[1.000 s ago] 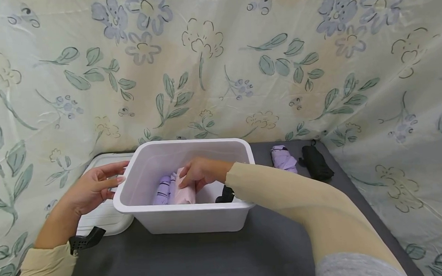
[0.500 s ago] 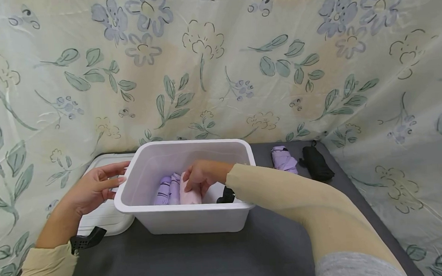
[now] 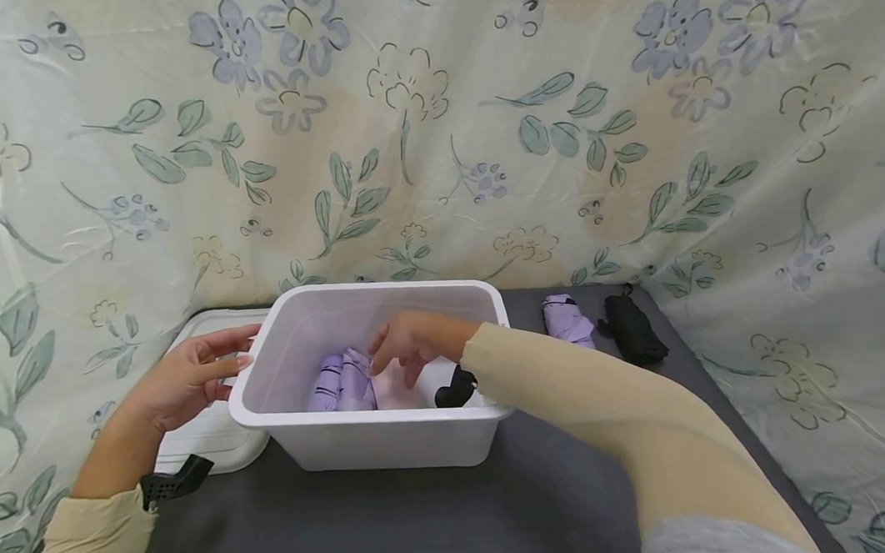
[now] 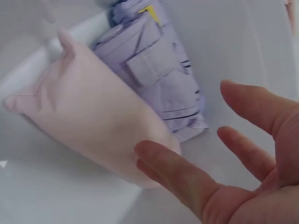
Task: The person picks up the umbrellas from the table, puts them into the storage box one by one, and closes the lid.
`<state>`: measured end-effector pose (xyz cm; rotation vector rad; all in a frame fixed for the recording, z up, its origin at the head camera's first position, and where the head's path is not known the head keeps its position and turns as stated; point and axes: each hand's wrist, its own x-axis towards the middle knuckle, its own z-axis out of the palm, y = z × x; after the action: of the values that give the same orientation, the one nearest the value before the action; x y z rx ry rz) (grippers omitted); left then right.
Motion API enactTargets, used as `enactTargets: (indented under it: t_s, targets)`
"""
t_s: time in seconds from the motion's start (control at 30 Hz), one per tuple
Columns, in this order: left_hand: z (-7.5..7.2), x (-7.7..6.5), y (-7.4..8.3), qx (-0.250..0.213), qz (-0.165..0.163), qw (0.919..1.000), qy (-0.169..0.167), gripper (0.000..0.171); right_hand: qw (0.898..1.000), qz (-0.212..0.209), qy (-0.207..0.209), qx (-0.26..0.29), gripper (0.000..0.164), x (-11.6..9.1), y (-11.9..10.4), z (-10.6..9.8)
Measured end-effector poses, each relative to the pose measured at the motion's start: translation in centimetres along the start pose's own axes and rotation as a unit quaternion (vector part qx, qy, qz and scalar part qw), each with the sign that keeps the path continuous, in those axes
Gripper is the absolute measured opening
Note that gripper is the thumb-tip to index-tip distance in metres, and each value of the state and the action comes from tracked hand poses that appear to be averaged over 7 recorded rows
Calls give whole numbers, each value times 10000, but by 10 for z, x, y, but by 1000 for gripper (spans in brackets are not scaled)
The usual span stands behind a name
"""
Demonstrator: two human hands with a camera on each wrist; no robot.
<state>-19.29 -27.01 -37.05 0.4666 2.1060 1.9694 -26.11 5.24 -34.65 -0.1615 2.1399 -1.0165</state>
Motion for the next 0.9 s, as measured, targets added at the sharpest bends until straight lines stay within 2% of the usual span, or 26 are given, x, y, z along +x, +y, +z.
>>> enactTargets:
  t_s: [0.17,0.5,0.73,0.9]
  targets:
    - [1,-1,-2,-43,66,10000,-31,50,9997,-162,-117,133,54,-15,-2,-7]
    - [2,-5,-3,12,82,10000,-32,51,9984,-552,-11,115,46,-38,4,-23]
    - [3,-6,-3,-15,108,9999,-20,50,9914,-1305,22,-104,45,-54,6,-36]
    - [3,-6,-2,-43,112,9999,-21,50,9873,-1585,66,39,48,-67,10,-42]
